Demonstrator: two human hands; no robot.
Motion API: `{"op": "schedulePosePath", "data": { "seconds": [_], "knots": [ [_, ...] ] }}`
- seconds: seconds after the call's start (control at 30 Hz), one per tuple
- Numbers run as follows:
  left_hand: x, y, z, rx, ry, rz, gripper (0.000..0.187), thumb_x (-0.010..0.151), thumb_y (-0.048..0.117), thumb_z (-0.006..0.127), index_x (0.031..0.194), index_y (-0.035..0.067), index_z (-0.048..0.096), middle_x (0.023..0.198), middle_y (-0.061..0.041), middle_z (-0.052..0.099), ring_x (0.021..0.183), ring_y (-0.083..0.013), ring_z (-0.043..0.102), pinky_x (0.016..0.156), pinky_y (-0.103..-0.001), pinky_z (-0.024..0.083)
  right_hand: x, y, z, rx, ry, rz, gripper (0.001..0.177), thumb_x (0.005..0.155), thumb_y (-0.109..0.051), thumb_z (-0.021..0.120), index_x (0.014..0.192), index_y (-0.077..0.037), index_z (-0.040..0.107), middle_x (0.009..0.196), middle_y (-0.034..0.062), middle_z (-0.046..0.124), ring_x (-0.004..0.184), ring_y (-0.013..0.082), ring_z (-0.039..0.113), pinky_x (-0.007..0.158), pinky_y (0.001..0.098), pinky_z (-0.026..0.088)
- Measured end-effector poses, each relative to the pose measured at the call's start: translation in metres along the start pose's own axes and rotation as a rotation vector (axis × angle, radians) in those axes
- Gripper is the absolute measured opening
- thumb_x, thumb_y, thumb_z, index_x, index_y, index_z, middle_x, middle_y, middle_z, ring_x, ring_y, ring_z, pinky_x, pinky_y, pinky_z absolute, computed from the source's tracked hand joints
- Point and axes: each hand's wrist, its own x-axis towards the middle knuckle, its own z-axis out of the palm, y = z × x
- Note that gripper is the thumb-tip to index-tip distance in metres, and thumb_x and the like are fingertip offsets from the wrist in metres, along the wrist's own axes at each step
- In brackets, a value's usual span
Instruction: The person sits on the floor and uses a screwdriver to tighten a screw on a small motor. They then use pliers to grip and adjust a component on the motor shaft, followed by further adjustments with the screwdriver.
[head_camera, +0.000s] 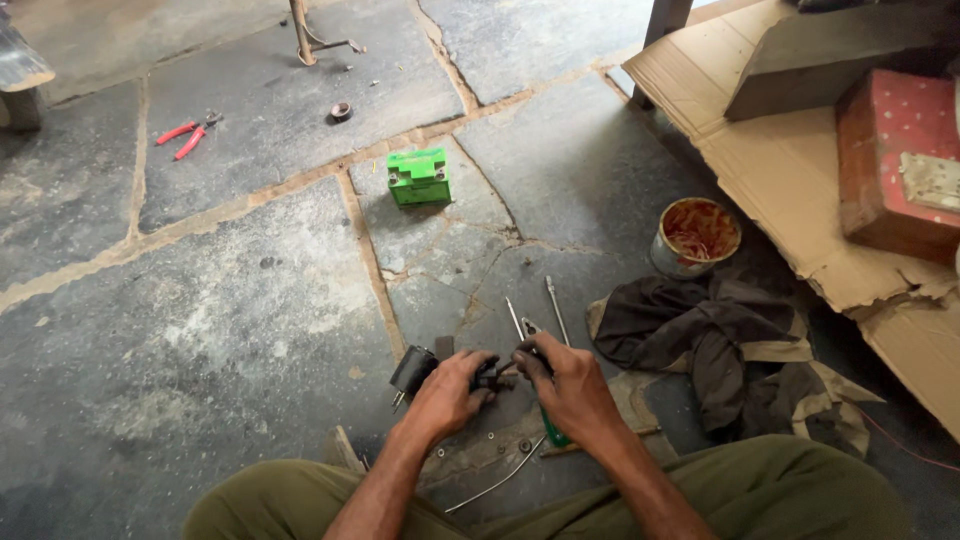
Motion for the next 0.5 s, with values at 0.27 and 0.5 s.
{"op": "schedulePosePath", "data": {
  "seconds": [0.27,0.5],
  "knots": [
    [0.001,0.009,-0.003,0.065,0.057,0.076,0.053,0.074,0.007,0.08,0.125,0.013,0.065,0.125,-0.01,0.064,0.119,-0.0333,0.056,0.101,-0.043,0.047,0.002,0.001,0.002,-0.059,-0.014,-0.001,0.017,0.094,-0.019,0.07,0.096,-0.002,0.066,0.077,0.0172,0.074,0.073,0.033,0.076,0.059,0.0446,0.052],
    [0.002,0.015,-0.005,0.039,0.112,0.149,0.053,0.083,0.002,0.069,0.134,0.014,0.062,0.125,-0.01,0.067,0.119,-0.033,0.062,0.099,-0.043,0.05,0.002,0.001,0.004,-0.093,-0.02,-0.017,0.017,0.094,-0.018,0.069,0.1,-0.002,0.067,0.081,0.0186,0.074,0.076,0.0349,0.075,0.062,0.0458,0.053]
  ]
}}
